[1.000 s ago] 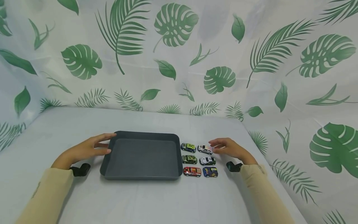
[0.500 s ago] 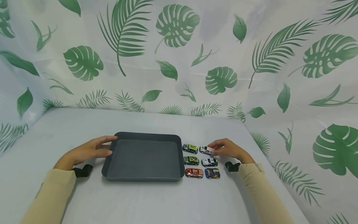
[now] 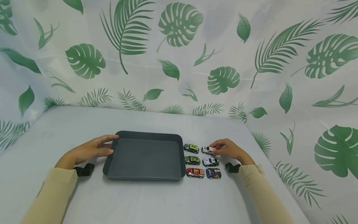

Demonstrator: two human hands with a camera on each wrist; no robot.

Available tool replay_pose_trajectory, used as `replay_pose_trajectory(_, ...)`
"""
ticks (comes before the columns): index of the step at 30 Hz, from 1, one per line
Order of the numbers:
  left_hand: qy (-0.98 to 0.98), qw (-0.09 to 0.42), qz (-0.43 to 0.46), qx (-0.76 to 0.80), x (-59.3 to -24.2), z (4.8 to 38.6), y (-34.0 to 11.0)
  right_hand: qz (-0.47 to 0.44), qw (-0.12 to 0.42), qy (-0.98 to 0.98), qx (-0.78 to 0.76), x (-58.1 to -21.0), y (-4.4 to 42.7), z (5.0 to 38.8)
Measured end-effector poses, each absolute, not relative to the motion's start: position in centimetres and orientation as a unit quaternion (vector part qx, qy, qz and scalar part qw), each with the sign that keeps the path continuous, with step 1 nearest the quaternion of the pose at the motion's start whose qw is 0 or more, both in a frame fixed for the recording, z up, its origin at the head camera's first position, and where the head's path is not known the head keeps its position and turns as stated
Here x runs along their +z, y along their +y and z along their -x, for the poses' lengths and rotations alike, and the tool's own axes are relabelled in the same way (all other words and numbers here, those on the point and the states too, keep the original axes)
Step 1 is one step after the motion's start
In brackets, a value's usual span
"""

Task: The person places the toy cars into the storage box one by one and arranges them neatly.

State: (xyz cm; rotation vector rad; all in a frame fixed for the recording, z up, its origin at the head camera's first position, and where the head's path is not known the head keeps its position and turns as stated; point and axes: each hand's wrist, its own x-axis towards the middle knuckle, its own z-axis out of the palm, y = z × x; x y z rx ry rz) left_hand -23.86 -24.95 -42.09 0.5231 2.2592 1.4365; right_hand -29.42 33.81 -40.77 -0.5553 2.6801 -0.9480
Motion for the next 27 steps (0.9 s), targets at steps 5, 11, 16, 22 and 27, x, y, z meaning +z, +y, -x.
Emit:
replay_pose_trajectory(5,0.81,0.206,-0.189,0.515,-42.1,23.9,-24.9,0.194,0.115,0.917,-0.328,-40.8,34.0,29.1)
replay_pose_trajectory(11,0.811,0.206,-0.188,0.515,-42.1,23.9,-24.9,0.206,0.098,0.921,-0.315,-40.3,33.7,28.6)
replay_pose_trajectory(16,0.809,0.208,-0.183,0.519,-42.1,23.9,-24.8,0.214,0.085,0.918,-0.324,-40.0,33.5,28.6)
replay_pose_trajectory(22,0.804,0.214,-0.176,0.527,-42.1,23.9,-24.8,0.214,0.079,0.911,-0.344,-39.7,33.3,28.4)
replay_pose_trajectory(27,0.801,0.213,-0.179,0.53,-42.2,23.9,-24.7,0.213,0.068,0.906,-0.36,-39.4,32.7,28.0)
